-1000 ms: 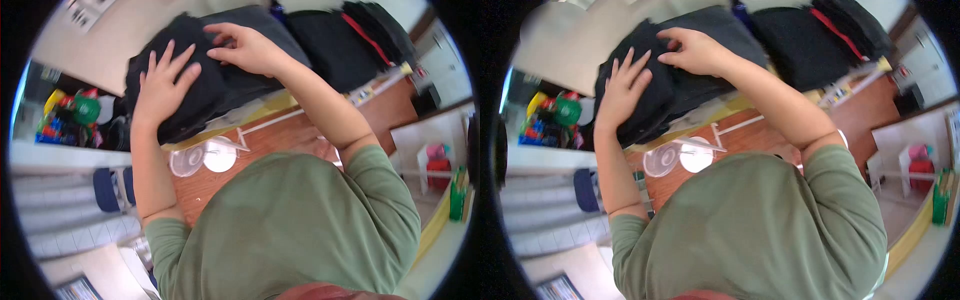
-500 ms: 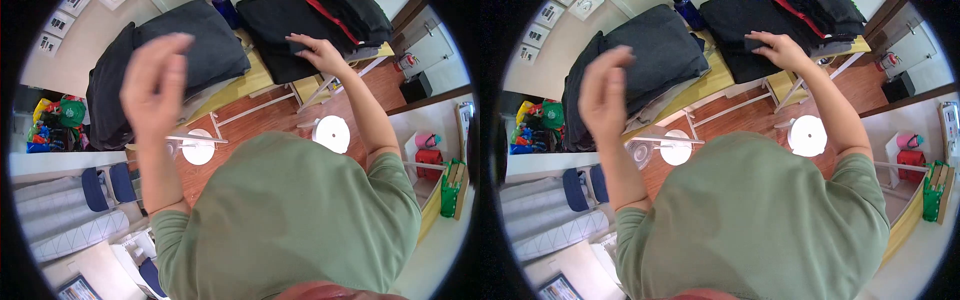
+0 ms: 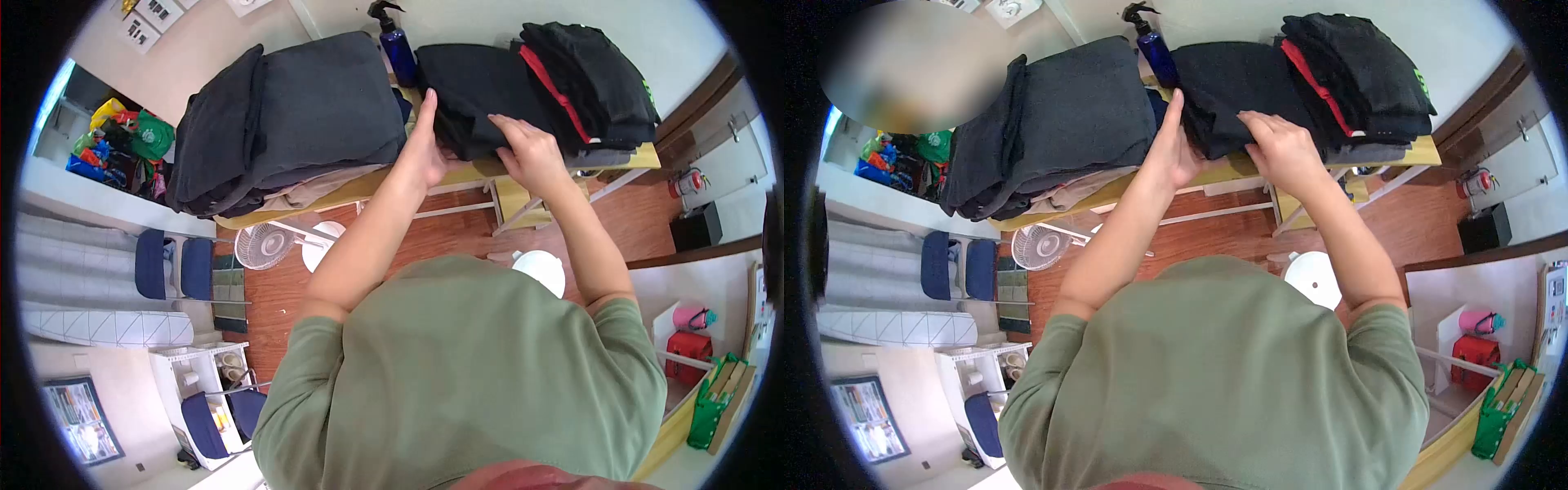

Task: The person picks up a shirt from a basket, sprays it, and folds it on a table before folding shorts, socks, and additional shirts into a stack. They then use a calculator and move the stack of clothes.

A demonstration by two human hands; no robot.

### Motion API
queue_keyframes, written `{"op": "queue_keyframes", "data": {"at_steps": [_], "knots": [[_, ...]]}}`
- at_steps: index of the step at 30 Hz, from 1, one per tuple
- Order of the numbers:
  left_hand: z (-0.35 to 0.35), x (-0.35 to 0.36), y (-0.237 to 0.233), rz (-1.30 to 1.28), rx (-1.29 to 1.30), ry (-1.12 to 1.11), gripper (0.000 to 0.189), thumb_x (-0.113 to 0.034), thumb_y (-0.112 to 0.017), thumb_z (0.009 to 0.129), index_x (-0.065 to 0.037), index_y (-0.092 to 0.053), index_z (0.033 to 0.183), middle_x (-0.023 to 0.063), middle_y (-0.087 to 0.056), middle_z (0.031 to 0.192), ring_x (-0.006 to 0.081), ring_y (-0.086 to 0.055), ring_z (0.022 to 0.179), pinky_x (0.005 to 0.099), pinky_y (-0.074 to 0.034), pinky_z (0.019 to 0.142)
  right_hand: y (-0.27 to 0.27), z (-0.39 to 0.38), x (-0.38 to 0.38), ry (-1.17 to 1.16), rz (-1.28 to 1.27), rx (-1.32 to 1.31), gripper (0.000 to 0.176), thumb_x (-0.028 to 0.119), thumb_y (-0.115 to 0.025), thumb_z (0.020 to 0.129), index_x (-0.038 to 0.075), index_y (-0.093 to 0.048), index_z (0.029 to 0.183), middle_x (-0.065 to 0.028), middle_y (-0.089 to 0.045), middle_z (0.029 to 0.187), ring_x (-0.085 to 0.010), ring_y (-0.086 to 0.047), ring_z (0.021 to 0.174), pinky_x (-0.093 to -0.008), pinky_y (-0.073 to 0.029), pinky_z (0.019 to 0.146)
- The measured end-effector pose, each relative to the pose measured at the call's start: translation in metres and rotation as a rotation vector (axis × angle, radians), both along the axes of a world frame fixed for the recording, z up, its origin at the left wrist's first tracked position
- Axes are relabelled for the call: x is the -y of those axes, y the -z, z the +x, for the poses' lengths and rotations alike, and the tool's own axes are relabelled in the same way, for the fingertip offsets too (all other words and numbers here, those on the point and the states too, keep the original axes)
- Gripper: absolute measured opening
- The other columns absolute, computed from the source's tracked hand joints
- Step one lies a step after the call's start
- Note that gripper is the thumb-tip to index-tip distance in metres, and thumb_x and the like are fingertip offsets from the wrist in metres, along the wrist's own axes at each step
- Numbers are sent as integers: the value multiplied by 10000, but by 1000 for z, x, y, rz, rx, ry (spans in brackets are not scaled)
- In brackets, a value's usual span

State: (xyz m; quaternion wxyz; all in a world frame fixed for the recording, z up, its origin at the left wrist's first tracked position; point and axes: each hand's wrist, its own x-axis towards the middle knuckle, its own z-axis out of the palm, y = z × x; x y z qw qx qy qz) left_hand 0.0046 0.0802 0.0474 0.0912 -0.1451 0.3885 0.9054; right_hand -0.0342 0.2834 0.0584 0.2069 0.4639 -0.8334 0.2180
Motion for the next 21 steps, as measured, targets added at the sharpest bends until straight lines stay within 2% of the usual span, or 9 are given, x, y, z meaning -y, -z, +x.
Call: {"op": "queue_keyframes", "data": {"at_steps": [1,2,6,9,11,15,16,20,21], "knots": [[-9,-3,-8,127,22,12,772,-663,-565,883,-30,-523,1322,163,-593,1265,291,-569,1161,463,-427,1031,-8,8,-2,21,-20,55,498,38,-714,711,19,-580,1190,-158,-671,1154,-308,-664,1056,-409,-548,872],[-20,-7,-7,218,-48,7,615,-522,-684,837,-17,-601,1178,166,-665,1082,282,-656,987,455,-528,893,-10,17,-2,-22,-43,-42,496,40,-728,702,17,-585,1176,-153,-684,1119,-305,-685,1004,-382,-568,822],[-32,-2,-1,-62,166,148,330,-183,-685,718,17,-636,976,150,-680,878,284,-679,718,406,-586,712,-19,64,-8,-44,-67,-1,485,101,-765,714,9,-629,1171,-179,-650,1214,-319,-619,1151,-405,-495,972],[-26,-1,8,94,123,184,311,-127,-617,776,71,-608,1016,181,-686,910,308,-699,812,447,-591,802,-23,60,-42,-100,-348,258,402,134,-738,786,22,-667,1165,-179,-604,1301,-338,-535,1264,-423,-390,1071],[-8,0,-16,156,86,217,323,-103,-609,783,92,-606,1041,195,-688,933,312,-704,826,438,-593,810,-13,65,-64,294,-401,207,407,113,-679,829,28,-643,1225,-161,-526,1405,-321,-470,1328,-416,-369,1082],[32,7,-72,154,-7,190,281,-70,-637,781,124,-627,984,206,-694,916,268,-707,768,405,-607,740,39,55,-90,-99,-1332,1381,609,405,-504,1016,-53,-436,1411,-185,-466,1448,-289,-458,1336,-372,-398,1087],[42,13,-85,74,-35,196,236,-82,-667,779,81,-667,950,163,-706,897,225,-698,781,357,-587,745,42,57,-88,-147,-1482,1559,598,400,-500,1017,-53,-443,1403,-188,-478,1433,-289,-474,1316,-375,-410,1077],[80,47,-137,-221,-358,148,143,-140,-702,782,-50,-742,886,46,-726,897,145,-669,860,274,-500,839,-41,61,-22,-191,-1489,1529,553,378,-486,1022,-50,-474,1372,-202,-524,1374,-292,-539,1234,-385,-457,1038],[85,57,-149,-338,-377,-14,198,-80,-688,736,28,-698,901,106,-710,833,207,-694,755,334,-573,720,-62,59,-8,-215,-1448,1480,543,373,-482,1023,-50,-482,1364,-205,-536,1359,-293,-555,1214,-387,-469,1028]]}}
